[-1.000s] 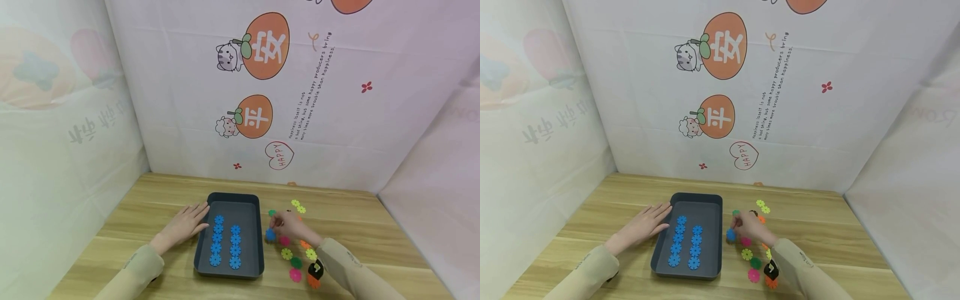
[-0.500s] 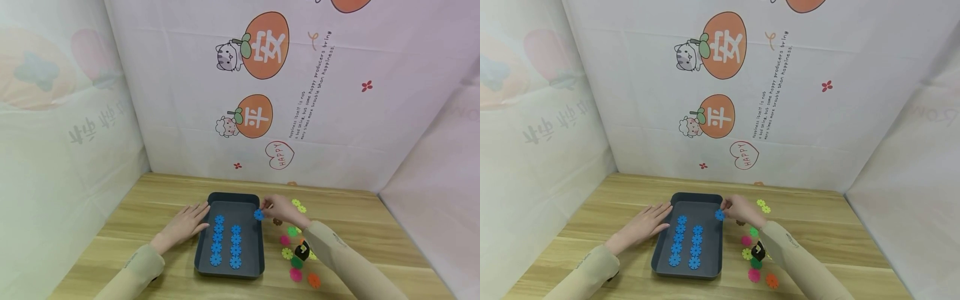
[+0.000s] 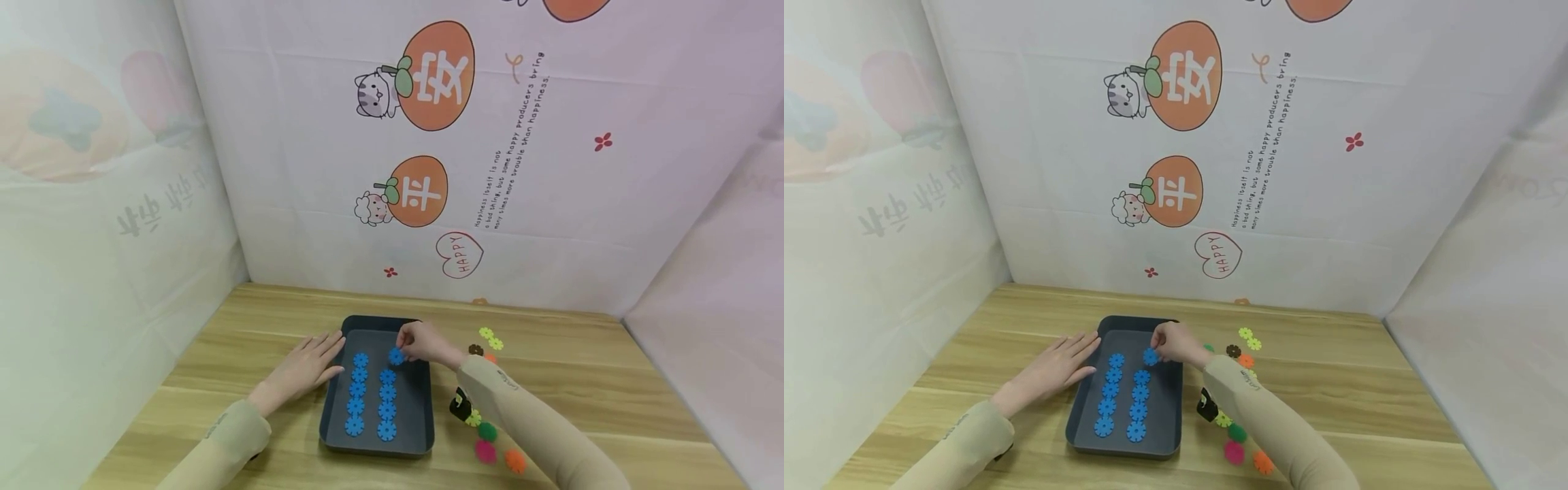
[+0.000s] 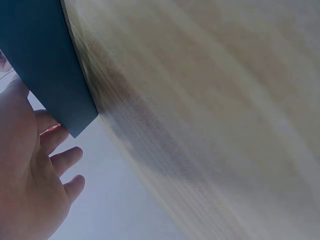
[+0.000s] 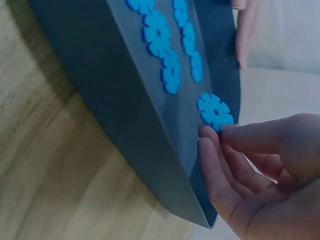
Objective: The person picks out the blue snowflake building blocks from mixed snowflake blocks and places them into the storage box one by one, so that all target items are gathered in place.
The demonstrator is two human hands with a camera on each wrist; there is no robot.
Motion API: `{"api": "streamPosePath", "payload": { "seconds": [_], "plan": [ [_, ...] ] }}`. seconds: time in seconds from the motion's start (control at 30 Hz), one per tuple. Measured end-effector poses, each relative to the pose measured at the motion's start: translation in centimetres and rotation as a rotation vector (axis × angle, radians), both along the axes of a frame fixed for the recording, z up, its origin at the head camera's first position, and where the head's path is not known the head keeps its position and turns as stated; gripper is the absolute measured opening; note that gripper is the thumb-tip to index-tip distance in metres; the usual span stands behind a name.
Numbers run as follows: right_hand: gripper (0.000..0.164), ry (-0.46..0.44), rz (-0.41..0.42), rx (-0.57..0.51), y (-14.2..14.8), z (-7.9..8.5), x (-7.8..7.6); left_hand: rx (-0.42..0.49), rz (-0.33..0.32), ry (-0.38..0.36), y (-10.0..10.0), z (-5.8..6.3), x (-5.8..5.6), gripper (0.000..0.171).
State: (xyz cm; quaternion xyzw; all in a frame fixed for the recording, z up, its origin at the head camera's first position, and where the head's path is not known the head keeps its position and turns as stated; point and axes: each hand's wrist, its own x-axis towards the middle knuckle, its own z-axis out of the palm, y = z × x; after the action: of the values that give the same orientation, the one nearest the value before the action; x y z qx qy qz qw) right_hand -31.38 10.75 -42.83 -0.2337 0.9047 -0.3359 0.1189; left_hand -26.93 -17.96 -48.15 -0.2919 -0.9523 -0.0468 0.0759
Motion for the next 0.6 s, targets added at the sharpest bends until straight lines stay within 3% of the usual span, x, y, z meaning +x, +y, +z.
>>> {"api": "streamPosePath", "payload": {
  "seconds": [0.6],
  "plan": [
    [0.007, 0.029, 0.002, 0.027, -1.2, -1.8, -0.7, -0.012, 0.008, -0.008, 0.0, -0.2, -0.2, 0.062]
  ]
}}
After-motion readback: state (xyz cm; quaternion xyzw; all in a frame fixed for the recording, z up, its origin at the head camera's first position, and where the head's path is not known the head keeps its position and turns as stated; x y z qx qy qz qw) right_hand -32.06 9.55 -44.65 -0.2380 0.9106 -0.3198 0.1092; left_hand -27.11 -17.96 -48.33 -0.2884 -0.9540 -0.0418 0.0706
